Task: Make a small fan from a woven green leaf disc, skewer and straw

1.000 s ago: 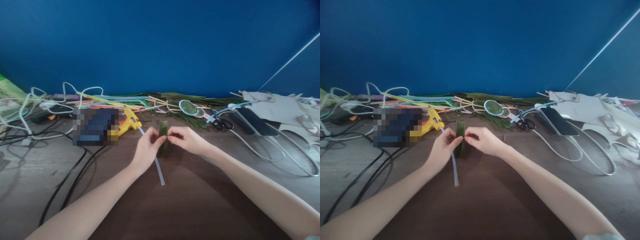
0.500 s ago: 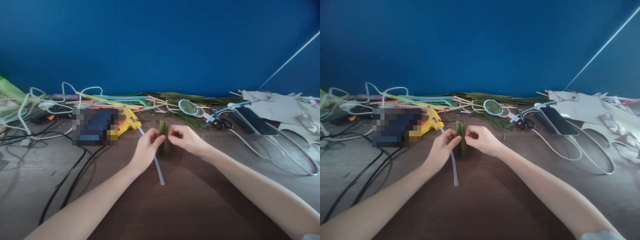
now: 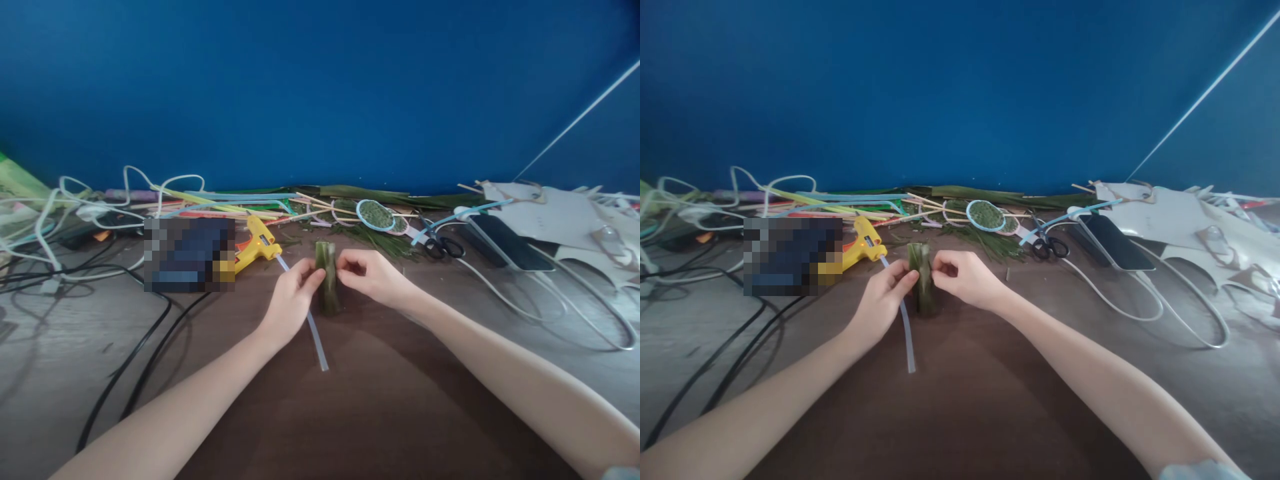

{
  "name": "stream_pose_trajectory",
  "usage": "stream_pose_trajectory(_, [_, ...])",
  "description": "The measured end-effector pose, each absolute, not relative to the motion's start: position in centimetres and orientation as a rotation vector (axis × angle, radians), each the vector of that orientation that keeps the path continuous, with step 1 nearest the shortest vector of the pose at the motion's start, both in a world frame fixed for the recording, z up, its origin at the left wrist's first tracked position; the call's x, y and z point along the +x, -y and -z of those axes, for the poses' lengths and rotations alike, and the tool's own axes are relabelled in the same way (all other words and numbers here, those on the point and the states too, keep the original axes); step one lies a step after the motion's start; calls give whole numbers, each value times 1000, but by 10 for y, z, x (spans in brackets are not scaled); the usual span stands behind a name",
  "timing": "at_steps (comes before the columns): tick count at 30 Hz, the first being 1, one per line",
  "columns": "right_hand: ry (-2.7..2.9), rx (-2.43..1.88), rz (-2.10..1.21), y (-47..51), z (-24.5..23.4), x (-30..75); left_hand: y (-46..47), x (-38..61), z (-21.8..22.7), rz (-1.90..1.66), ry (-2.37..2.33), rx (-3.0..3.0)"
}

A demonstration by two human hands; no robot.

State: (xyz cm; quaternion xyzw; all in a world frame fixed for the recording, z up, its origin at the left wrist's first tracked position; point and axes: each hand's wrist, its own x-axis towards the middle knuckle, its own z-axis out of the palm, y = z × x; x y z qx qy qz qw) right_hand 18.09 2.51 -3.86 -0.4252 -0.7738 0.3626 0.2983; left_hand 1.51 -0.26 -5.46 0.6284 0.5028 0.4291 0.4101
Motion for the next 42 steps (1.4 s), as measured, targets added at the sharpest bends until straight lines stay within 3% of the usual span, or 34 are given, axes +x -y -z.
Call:
stream_pose_trajectory(10, [1969, -1281, -750, -54, 42, 212, 3, 14, 59, -1084, -1192, 1467])
stream_pose_trajectory(19, [2165, -1468, -182, -77, 53, 243, 3, 17, 58, -1136, -1083, 1337])
stream_pose_trajectory(24, [2174, -1479, -107, -81, 58, 248, 4, 19, 55, -1137, -1086, 1320])
stream_pose_trajectory(29, [1915, -1455, -258, -73, 47, 240, 3, 16, 60, -1124, -1203, 1435])
stream_pose_trajectory(37, [2146, -1127, -981, -35, 30, 195, 1, 15, 59, -1105, -1337, 1551])
stream_pose_trajectory(42, [2203, -1089, -1044, -23, 31, 183, 1, 15, 58, -1082, -1343, 1552])
